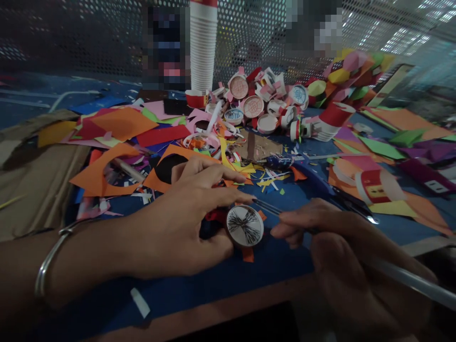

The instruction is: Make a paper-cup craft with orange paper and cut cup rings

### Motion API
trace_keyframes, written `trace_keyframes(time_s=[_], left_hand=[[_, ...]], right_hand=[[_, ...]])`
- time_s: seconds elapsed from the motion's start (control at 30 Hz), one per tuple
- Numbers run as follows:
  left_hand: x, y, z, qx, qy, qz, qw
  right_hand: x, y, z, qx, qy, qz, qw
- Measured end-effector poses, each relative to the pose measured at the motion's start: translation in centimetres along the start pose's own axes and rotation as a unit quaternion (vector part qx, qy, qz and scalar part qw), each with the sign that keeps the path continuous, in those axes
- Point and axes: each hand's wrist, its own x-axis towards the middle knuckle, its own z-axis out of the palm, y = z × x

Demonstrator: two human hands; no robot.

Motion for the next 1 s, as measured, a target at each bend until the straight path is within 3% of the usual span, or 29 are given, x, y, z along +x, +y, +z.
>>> trace_keyframes(time_s=[0.1,0.27,0.63,1.0], left_hand=[[0.0,0.0,0.3,0.008,0.02,-0.014,1.0],[0.0,-0.2,1.2,0.033,0.035,-0.028,0.998],[-0.2,0.8,0.5,-0.002,-0.042,-0.013,0.999],[-0.2,0.3,0.8,-0.028,-0.02,-0.011,0.999]], right_hand=[[0.0,0.1,0.2,-0.016,0.008,-0.002,1.0],[0.3,0.1,-0.1,-0.034,-0.029,0.003,0.999],[0.8,0.3,-0.3,-0.003,-0.08,0.058,0.995],[1.1,0.2,-0.1,-0.075,-0.093,0.01,0.993]])
